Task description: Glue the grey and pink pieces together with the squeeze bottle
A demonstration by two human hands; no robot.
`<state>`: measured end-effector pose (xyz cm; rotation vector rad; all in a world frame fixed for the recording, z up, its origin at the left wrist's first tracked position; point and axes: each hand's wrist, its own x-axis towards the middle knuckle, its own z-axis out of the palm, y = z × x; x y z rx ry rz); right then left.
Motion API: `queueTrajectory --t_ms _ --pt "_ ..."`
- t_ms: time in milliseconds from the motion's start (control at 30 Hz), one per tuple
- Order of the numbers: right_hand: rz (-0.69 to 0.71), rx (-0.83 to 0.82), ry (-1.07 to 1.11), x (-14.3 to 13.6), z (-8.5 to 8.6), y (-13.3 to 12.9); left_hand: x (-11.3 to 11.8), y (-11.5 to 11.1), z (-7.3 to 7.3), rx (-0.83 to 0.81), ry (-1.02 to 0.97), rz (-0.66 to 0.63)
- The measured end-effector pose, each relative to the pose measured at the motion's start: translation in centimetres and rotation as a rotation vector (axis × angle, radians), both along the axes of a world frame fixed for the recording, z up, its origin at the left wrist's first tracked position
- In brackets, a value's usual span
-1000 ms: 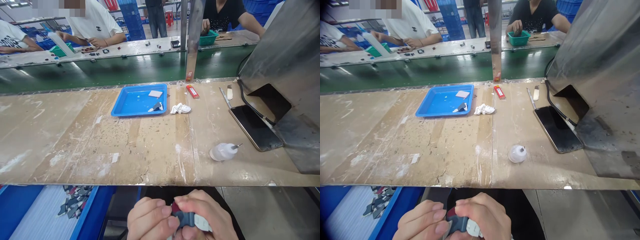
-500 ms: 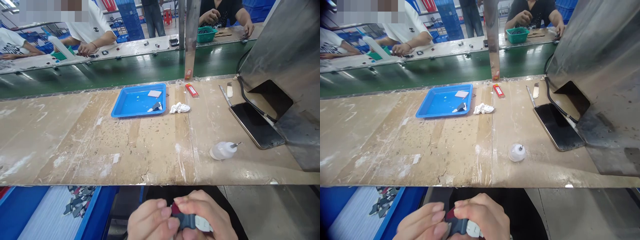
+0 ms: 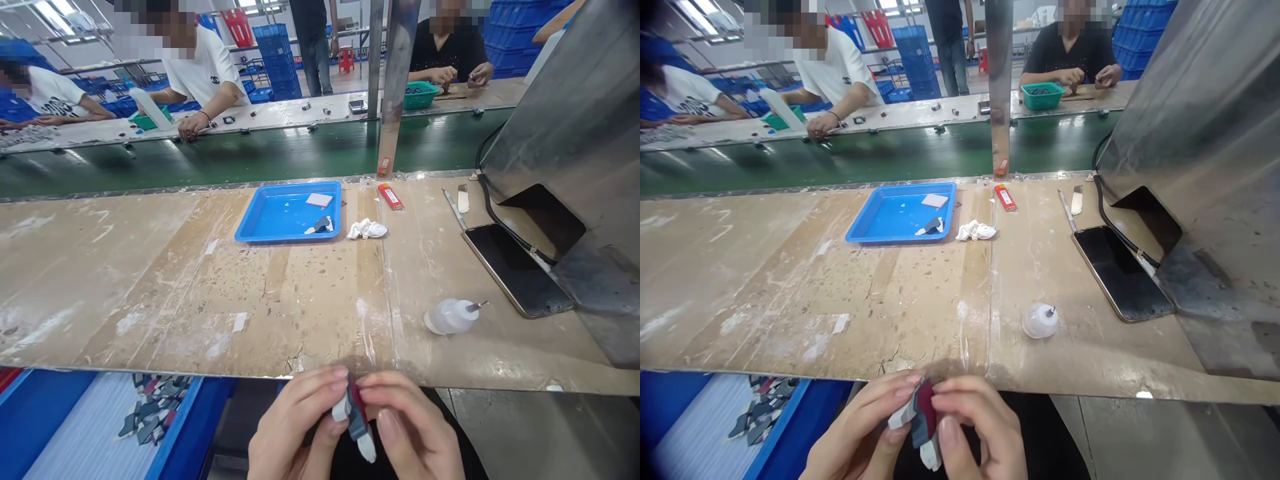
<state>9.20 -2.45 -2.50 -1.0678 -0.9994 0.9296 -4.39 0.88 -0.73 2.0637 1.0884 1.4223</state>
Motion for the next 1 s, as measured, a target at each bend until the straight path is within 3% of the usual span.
queueTrajectory --t_ms 167,267,533,767,1000 --pt "0.223 0.014 -0.144 3.0 0.0 1.7 -1.3 1.1 0.2 -0.019 0.189 -0.148" --pt "0.334 -0.063 -0.144 3.4 0.3 2.4 -1.5 1.7 -0.3 -0.016 0.229 -0.169" --pt "0.335 -0.245 -0.101 3.2 0.8 4.1 -1.2 4.1 -1.1 0.044 0.296 -0.202" --pt "0.428 -0.593 -0.07 3.4 2.6 6.0 -1.1 4.8 -1.3 0.013 0.306 -0.211" --pt "0.39 -0.659 -0.043 3.1 1.6 6.1 -0.5 4.0 -1.8 -0.013 0.283 -0.044"
